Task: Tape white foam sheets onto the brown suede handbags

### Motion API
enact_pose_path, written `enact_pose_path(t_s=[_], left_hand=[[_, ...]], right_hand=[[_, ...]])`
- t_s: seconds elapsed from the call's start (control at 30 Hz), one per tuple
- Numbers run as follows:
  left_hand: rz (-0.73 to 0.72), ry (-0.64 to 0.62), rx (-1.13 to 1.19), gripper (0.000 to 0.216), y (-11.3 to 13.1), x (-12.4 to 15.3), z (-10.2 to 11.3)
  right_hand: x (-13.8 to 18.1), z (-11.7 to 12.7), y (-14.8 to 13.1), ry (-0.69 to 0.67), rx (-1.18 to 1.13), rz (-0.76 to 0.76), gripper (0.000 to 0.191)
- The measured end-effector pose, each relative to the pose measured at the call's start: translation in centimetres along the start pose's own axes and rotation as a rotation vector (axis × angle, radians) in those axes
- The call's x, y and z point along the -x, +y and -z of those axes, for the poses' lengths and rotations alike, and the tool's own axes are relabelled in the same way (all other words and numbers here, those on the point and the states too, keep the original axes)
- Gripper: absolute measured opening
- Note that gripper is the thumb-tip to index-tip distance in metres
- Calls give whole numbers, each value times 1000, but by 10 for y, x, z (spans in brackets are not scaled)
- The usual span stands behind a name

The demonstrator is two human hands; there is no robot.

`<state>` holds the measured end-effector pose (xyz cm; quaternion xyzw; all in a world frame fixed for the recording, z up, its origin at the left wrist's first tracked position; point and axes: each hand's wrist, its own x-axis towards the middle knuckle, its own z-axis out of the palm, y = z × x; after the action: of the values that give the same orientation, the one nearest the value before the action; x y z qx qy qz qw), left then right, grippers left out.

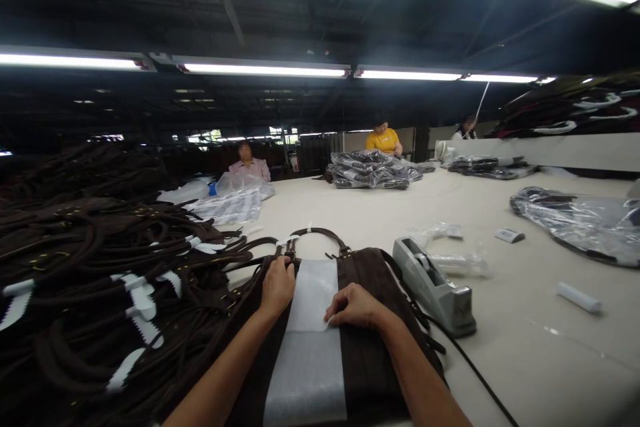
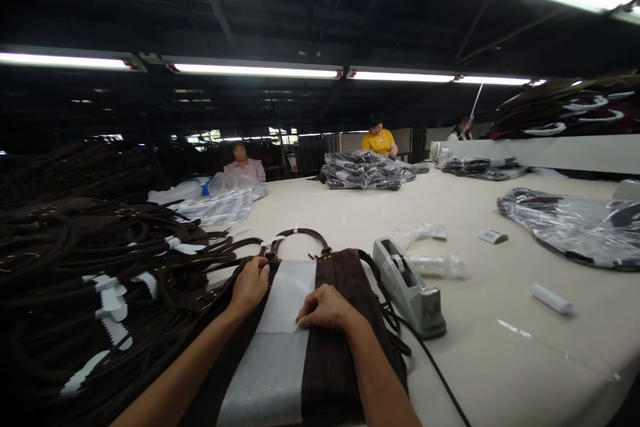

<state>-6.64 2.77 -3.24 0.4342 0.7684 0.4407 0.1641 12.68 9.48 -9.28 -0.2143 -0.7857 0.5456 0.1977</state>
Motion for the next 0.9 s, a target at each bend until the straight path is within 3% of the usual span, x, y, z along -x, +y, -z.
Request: enact_pose_path(t_s=[0.1,0.17,0.23,0.37,0.47,0.53,0.67,0.9], left_hand=[[-337,-127,-113,38,10,27,-5],[-562,-298,-301,45,2,45,-16],[-671,-446,-539,55,-13,58,-26],[-591,-516,-741,67,-36,68,-36],[-574,-502,-743,69,-36,67,-36],[-547,-488,-740,72,-32,67,-37],[-483,-489,-722,77,-29,71,-32],[-471,-611,-627,66,-38,81,-5]], right_hand=[[1,0,-3,4,40,-10,23],[2,1,-5,13,78,-21,22],[4,1,-5,19,111,-27,22],[11,-1,-9,51,152,0,40],[19,-3,-12,275,295,93,47],[23,-6,-12,340,392,156,51],[28,-11,-9,243,486,54,54],[56,-24,-24,270,532,4,57]])
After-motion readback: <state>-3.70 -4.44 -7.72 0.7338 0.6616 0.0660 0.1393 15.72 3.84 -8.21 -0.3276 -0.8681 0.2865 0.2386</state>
